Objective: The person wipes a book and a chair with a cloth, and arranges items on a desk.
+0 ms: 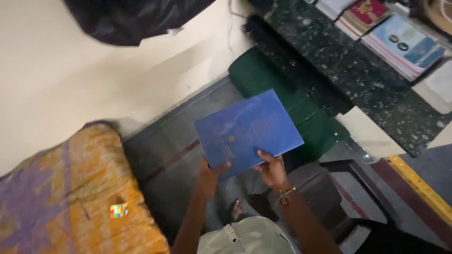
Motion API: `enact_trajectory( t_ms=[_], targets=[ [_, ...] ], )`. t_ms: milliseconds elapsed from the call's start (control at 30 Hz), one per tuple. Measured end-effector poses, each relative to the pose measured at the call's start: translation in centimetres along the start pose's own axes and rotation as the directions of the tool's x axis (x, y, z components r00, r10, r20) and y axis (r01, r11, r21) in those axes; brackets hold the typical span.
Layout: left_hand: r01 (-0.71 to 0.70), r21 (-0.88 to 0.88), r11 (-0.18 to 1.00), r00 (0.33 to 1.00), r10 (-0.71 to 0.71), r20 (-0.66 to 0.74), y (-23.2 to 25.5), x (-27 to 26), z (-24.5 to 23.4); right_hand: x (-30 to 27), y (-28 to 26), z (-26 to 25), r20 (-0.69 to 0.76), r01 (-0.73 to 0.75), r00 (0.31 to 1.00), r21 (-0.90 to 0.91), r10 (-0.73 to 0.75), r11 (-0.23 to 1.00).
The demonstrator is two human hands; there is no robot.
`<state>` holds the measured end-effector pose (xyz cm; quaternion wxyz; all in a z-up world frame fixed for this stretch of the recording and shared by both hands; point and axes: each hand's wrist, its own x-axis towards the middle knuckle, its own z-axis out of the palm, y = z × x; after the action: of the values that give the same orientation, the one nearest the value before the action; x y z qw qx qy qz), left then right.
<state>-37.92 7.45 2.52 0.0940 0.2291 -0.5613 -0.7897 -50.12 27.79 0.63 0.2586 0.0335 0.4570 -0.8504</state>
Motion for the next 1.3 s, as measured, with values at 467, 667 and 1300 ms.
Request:
enact_trajectory(
  t_ms=[467,667,1300],
  targets=[
    [0.084,0.101,0.991,0.926,-0.115,0.36,6.0,16.2,11.8,5.9,-10.2,-4.0,-0.183,0.122,0.977,0.078,-0.106,0.989],
    [0.119,0.189,0.975,0.879,-0.192,0.436,4.7,26.6,17.6,11.3,-12.6,-7.1,-0.269,0.303,0.927,0.121,-0.263,0.945],
    [0.148,0.324,0.935,0.461,-0.355,0.813,4.1,47.4,37.3,24.8,-22.7,-8.6,-0.798,0.623,0.53,0.137,-0.286,0.77]
  ],
)
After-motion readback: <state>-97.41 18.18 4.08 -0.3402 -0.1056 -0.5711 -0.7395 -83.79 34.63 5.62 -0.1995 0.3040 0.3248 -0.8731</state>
